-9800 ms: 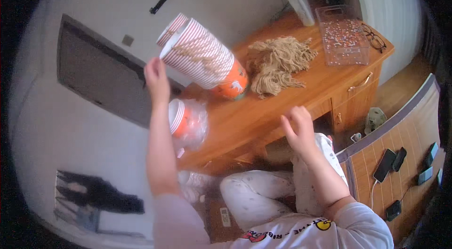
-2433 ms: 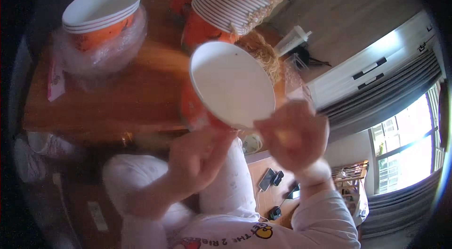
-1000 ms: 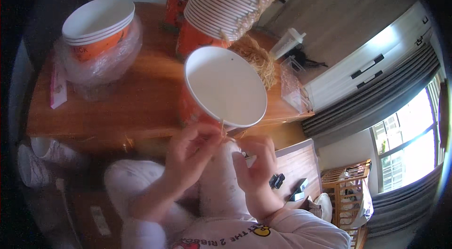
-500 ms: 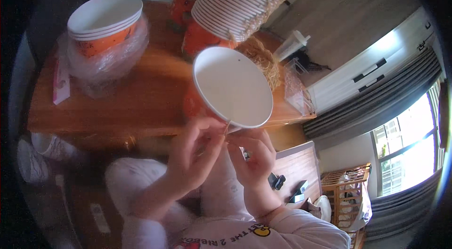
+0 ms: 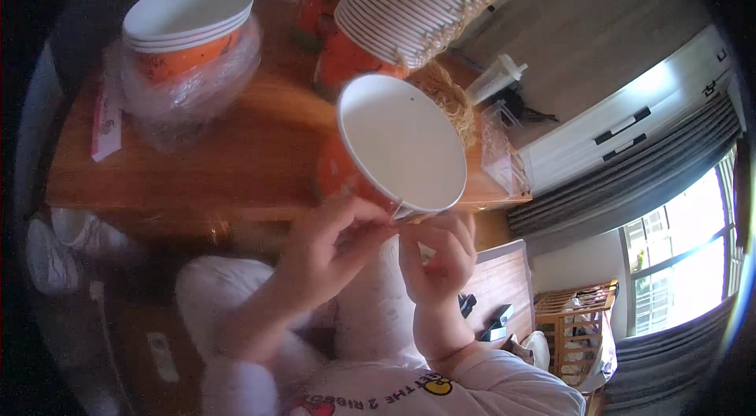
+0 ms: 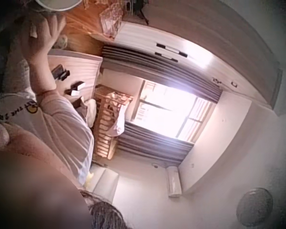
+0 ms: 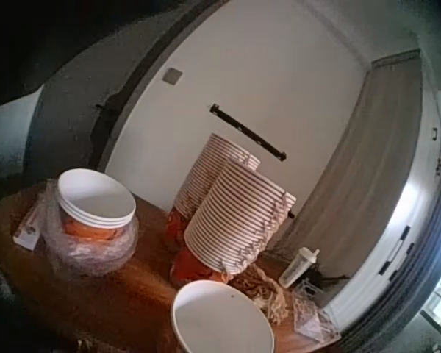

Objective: Attaching string handles to orange and white paper buckets at a workspace.

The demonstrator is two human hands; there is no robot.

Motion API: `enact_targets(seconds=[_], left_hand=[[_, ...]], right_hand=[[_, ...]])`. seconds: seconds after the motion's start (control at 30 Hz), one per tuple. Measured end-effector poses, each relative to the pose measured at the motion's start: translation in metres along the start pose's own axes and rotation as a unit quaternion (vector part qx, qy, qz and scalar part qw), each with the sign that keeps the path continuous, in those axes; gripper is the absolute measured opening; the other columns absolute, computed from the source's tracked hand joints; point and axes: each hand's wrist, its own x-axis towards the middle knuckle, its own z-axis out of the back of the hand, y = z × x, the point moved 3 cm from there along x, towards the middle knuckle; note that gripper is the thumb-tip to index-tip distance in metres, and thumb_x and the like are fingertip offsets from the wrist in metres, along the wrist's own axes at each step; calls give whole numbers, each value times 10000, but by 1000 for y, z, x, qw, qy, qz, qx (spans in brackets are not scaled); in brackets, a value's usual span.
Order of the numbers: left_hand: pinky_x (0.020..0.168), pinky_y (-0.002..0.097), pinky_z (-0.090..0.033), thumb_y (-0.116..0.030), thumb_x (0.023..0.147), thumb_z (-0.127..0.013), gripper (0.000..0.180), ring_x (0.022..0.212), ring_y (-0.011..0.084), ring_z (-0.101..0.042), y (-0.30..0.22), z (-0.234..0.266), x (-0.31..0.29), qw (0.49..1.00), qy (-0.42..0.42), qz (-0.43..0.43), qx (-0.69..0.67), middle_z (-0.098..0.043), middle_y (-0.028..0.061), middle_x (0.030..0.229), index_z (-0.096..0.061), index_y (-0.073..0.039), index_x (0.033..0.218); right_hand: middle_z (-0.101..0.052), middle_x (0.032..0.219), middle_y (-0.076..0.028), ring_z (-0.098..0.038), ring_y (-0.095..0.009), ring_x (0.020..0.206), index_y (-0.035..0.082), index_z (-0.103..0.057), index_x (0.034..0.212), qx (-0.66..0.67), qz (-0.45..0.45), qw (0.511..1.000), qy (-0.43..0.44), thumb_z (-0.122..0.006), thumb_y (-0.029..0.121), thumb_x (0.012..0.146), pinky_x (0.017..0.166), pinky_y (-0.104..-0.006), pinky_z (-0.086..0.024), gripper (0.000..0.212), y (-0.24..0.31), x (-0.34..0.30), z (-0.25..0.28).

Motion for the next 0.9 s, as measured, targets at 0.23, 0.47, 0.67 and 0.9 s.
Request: enact_targets(seconds=[0.23,0.47,0.67,0.9], left_hand=[[622,331,-505,-26,752,-743,165,679,250,-646,-16,5,-6,948,-126,-201,211,-651,84,771,-653,-49,888],[712,355,-544,-67,734,-744,207,770,225,-679,-23,12,-14,889,-169,-269,329,-695,46,873,-680,-98,929],[650,355,-506,-69,712,-752,199,717,238,-648,-19,17,-11,930,-170,-213,246,-681,58,827,-677,-97,894],[644,355,-480,-60,713,-749,199,702,246,-638,-18,19,-10,940,-164,-206,216,-682,62,831,-679,-87,898]], right_hand=[[-577,831,35,-534,-176,787,190,-716,903,-150,119,981,-32,-787,168,631,743,-335,-373,282,17,14,1],[-588,911,56,-527,-156,867,205,-724,949,-160,198,967,11,-771,234,654,778,-340,-362,299,25,31,3],[-662,1050,37,-542,-166,920,181,-696,1001,-98,170,980,29,-791,195,687,839,-336,-362,329,29,38,0],[-685,1134,-3,-545,-185,972,131,-575,1149,-125,182,968,122,-806,114,690,870,-352,-347,513,25,23,6]])
